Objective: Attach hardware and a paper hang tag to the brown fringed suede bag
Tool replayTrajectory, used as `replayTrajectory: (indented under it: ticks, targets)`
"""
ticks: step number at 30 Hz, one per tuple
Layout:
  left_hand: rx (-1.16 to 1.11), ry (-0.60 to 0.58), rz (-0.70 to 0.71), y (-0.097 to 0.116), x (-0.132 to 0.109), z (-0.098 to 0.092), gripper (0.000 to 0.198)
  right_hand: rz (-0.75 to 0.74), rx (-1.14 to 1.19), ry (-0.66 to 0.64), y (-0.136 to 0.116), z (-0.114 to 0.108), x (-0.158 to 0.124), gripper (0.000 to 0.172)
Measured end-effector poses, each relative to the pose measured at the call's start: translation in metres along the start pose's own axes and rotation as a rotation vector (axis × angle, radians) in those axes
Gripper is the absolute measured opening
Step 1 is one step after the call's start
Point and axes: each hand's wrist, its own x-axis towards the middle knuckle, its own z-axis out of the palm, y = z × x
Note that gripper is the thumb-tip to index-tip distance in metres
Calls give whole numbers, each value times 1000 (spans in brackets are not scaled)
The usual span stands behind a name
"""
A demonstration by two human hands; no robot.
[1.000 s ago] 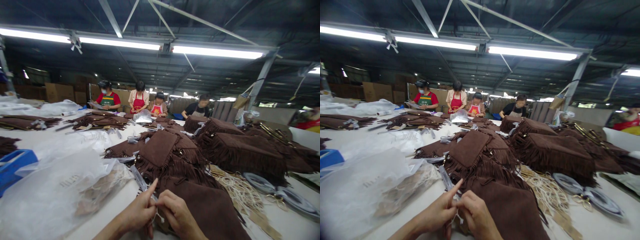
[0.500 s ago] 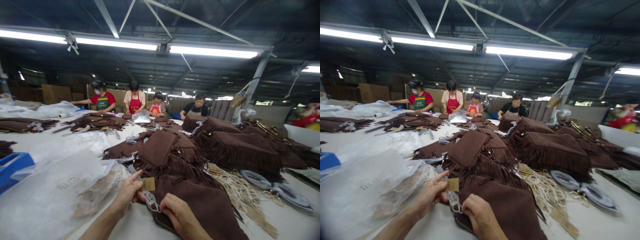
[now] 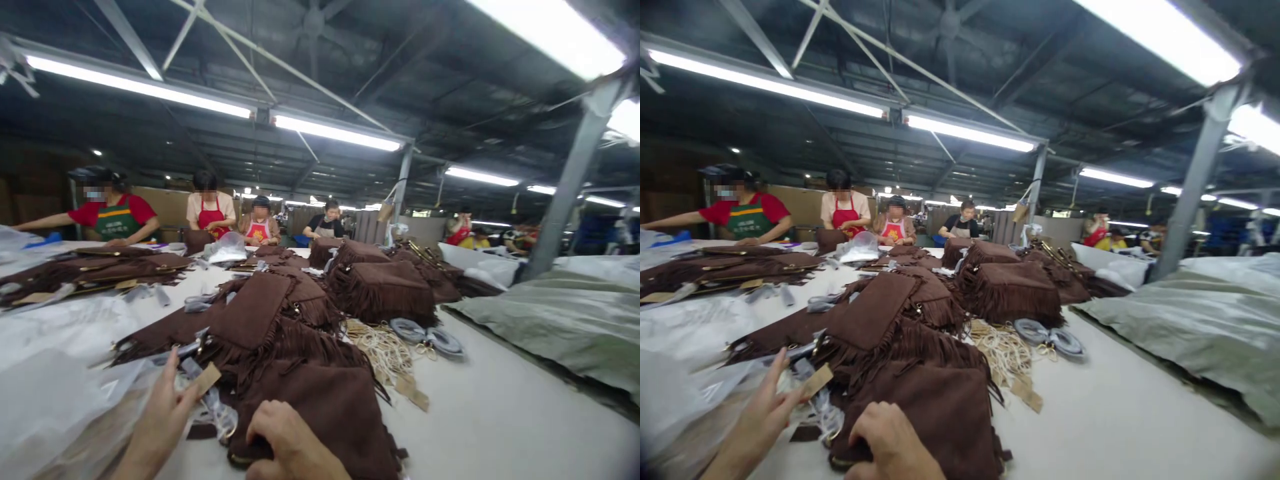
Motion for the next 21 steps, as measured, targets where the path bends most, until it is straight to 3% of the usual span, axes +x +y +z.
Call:
replayTrajectory:
  ticks: [2, 5, 9, 11, 13, 17, 21]
  targets:
    - [102, -45, 283, -6, 1, 3, 66, 0, -11, -16, -2, -3, 1, 47]
    - [186, -220, 534, -10, -7, 9, 36, 21, 89, -5, -6, -20, -7, 33]
    - [262, -493, 623, -4, -27, 18, 29, 176, 137, 150, 2, -63, -40, 19]
    - [257, -592, 599, 5, -35, 20, 30, 250, 58, 252, 13, -84, -62, 15]
    - [247, -636, 550, 13, -38, 18, 30, 320, 35, 271, 21, -102, -87, 12]
    - [272, -589, 525, 13, -34, 10, 27, 494, 123, 281, 17, -135, -161, 14]
    - [285, -526, 692, -2, -23, 20, 40, 841, 116, 468, 3, -165, -283, 19]
